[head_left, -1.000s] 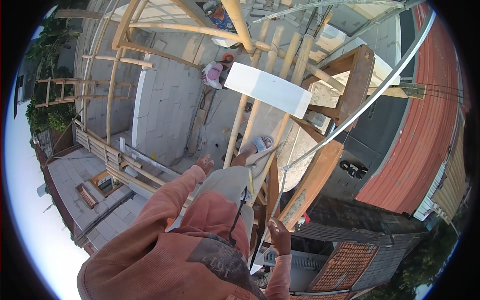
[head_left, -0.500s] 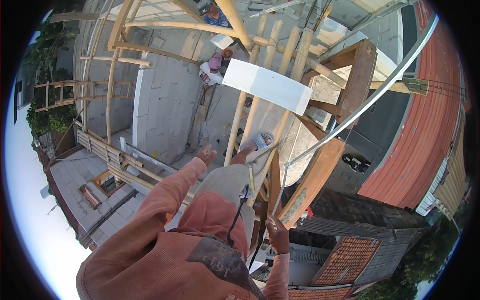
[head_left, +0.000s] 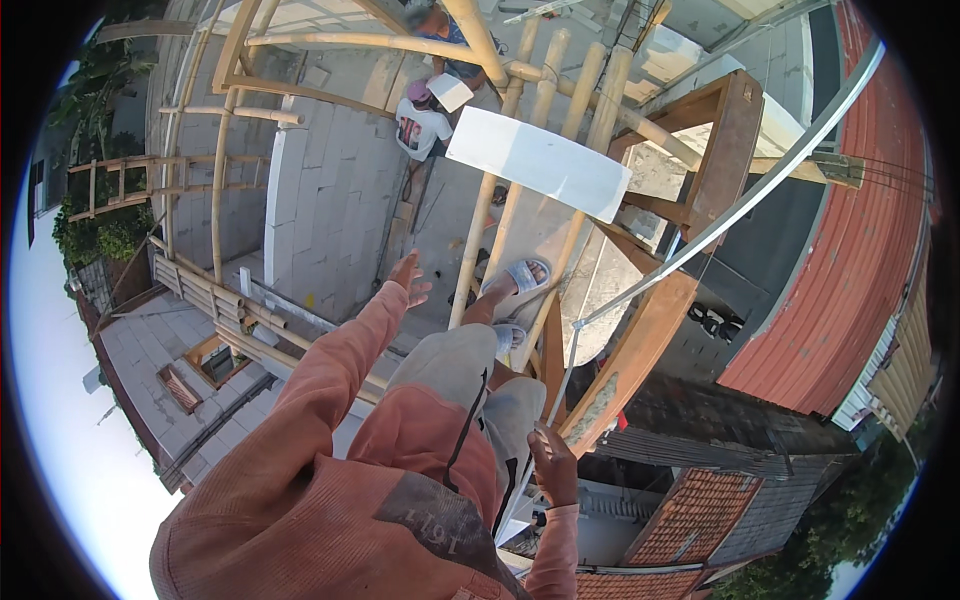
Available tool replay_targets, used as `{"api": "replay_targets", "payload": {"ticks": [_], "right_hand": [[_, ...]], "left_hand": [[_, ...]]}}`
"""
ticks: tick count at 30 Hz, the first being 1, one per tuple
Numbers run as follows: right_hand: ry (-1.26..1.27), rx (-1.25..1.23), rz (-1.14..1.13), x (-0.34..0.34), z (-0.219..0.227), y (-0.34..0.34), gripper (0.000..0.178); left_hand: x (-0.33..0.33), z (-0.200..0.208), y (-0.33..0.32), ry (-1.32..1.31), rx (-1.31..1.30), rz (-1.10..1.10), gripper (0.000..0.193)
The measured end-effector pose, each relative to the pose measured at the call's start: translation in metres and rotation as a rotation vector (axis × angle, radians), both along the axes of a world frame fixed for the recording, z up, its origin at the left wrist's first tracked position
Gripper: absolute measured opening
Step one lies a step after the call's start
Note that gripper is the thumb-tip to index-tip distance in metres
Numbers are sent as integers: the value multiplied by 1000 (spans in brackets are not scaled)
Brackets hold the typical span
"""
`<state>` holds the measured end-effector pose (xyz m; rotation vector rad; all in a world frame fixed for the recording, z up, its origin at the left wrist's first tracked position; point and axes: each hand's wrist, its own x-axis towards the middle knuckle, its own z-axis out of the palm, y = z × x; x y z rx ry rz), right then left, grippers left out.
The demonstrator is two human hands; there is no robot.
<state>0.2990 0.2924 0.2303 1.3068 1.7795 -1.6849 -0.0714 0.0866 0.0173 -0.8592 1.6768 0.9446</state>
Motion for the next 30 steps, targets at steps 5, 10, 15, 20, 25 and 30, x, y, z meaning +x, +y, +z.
{"api": "replay_targets", "payload": {"ticks": [5, 10, 15, 20, 25, 30], "right_hand": [[1, -31, -34, 4, -8, -6, 43], [50, 4, 36, 13, -11, -7, 44], [2, -35, 0, 23, -6, -8, 46], [15, -51, -41, 34, -14, -11, 47], [36, -44, -18, 24, -11, -1, 45], [40, -43, 14, 6, -31, 7, 45]], "left_hand": [[-3, 6, 0, 40, 40, 199, 104], [4, 12, 1, 60, 54, 234, 104], [20, 14, -11, 61, 85, 228, 103], [28, 9, -27, 54, 57, 183, 94], [34, 4, -31, 61, 84, 199, 96], [9, -7, -12, 58, 129, 270, 105]]}}
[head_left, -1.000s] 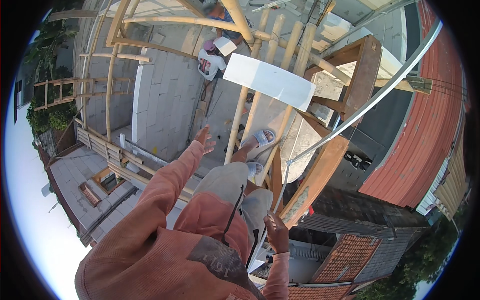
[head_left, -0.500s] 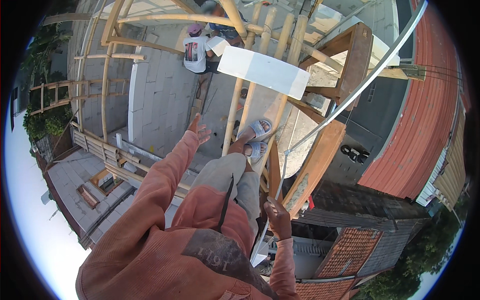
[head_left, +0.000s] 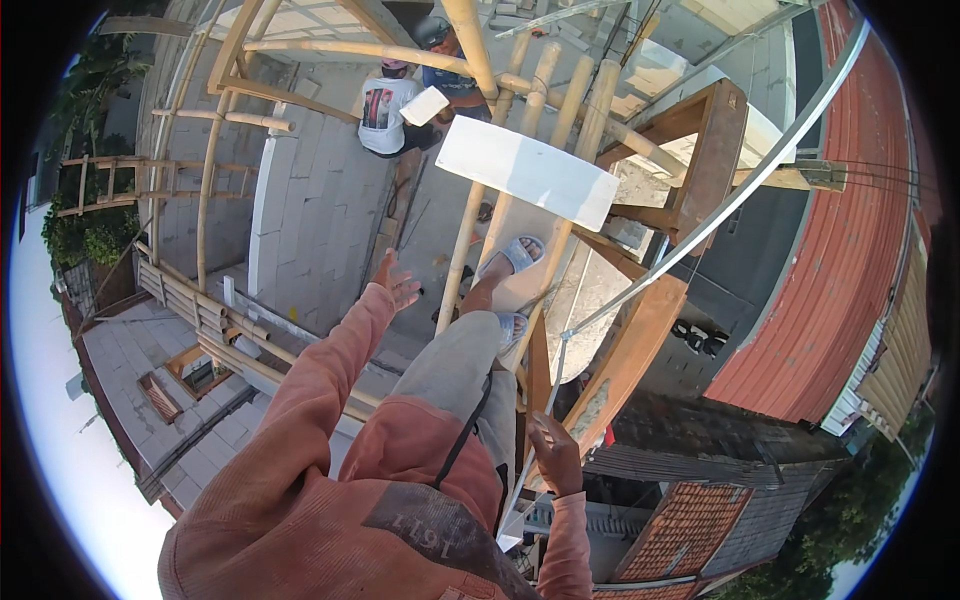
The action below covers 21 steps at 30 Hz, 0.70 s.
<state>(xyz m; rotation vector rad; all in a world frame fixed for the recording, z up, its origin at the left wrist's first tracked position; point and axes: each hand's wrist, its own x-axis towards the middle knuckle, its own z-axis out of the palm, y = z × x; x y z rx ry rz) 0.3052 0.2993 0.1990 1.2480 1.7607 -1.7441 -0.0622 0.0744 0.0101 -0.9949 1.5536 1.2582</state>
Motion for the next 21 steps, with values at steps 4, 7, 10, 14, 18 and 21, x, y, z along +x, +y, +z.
{"api": "replay_targets", "payload": {"ticks": [4, 7, 10, 14, 18, 21], "right_hand": [[-66, -130, -10, -38, -51, 9, 48], [-37, -101, 82, -85, -112, 22, 51], [75, -109, 69, -156, -167, 37, 57], [196, -121, -6, -238, -255, 55, 63], [152, -182, -123, -286, -321, 69, 66], [158, -142, -41, -305, -362, 74, 68]], "left_hand": [[-57, -53, 8, 2, 65, 174, 110], [-116, -107, 14, 29, 142, 300, 115], [-169, -157, 27, 71, 176, 408, 121], [-237, -216, 48, 143, 112, 533, 128], [-259, -270, 106, 115, 254, 537, 133], [-261, -304, 149, 71, 384, 503, 136]]}}
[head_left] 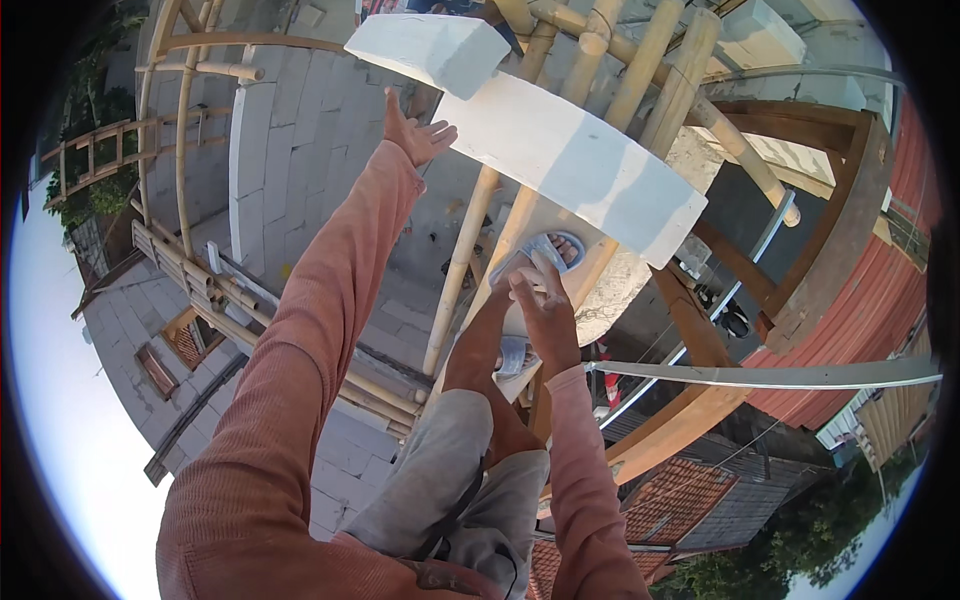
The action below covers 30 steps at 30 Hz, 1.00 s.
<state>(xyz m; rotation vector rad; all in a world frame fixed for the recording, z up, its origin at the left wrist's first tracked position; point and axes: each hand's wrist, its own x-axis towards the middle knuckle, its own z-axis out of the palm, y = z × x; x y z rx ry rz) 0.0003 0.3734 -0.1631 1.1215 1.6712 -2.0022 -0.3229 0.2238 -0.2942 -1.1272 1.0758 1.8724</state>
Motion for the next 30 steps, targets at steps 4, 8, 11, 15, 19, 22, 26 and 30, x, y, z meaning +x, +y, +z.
{"api": "replay_targets", "payload": {"ticks": [4, 8, 11, 15, 19, 22, 26, 30], "right_hand": [[-77, -73, 31, -2, -32, 2, 71], [-32, -105, -15, 7, -48, -4, 74], [-36, -119, 0, -1, -48, 2, 74], [-60, -89, -48, -19, -49, 30, 81], [-27, -39, -156, -43, -61, 40, 94], [-7, 13, -247, -72, -62, 42, 107], [-51, 180, -387, -75, -82, 70, 125], [-92, -209, -421, -43, -89, 91, 125]], "left_hand": [[-3, -33, 55, -18, 32, 79, 133], [-5, -58, 83, 251, 161, 65, 114], [-14, -67, 77, 324, 128, -15, 99], [12, -63, 83, 285, 127, -73, 86], [58, -31, 93, 260, 5, -100, 83], [98, -14, 81, 205, -48, -207, 80], [184, 35, 91, 191, -85, -340, 75], [237, 87, 73, 157, -66, -385, 70]]}}
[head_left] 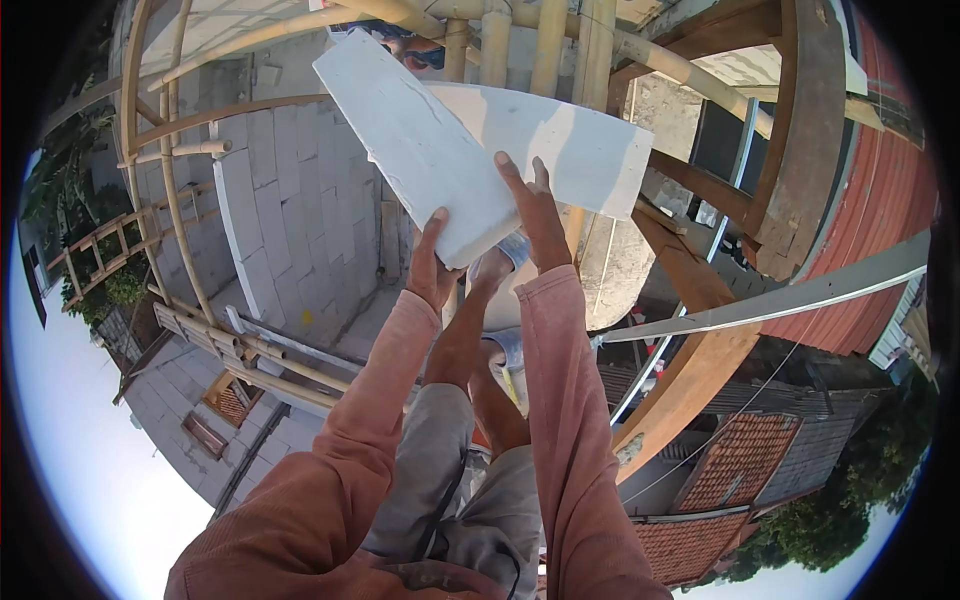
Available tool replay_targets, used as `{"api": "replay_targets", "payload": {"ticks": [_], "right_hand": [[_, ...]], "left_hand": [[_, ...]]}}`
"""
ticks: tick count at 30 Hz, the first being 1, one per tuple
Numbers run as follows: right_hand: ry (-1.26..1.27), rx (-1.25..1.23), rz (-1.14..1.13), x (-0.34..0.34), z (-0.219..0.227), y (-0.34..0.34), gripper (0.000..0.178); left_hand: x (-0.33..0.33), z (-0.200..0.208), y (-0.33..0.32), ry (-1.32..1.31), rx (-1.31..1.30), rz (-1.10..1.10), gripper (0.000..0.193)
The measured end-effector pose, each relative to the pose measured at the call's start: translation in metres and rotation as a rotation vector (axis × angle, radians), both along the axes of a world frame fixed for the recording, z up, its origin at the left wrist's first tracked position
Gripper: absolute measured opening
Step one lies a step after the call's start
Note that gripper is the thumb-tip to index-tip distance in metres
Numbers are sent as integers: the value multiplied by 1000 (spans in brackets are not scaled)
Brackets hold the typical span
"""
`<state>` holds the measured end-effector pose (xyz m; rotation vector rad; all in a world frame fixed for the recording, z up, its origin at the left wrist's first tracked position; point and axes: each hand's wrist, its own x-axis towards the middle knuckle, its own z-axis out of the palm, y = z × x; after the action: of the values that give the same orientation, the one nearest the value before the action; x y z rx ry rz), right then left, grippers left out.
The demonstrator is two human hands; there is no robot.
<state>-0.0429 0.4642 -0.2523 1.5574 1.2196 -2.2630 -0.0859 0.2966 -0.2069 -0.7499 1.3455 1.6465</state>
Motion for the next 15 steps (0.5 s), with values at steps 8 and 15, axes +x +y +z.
{"api": "replay_targets", "payload": {"ticks": [8, 15], "right_hand": [[211, -98, 209, 53, 80, -49, 111], [57, -57, 109, 62, 195, -103, 103]], "left_hand": [[1, 99, -54, -112, -124, -187, 62], [-17, 211, -86, -246, -178, -332, 64]]}}
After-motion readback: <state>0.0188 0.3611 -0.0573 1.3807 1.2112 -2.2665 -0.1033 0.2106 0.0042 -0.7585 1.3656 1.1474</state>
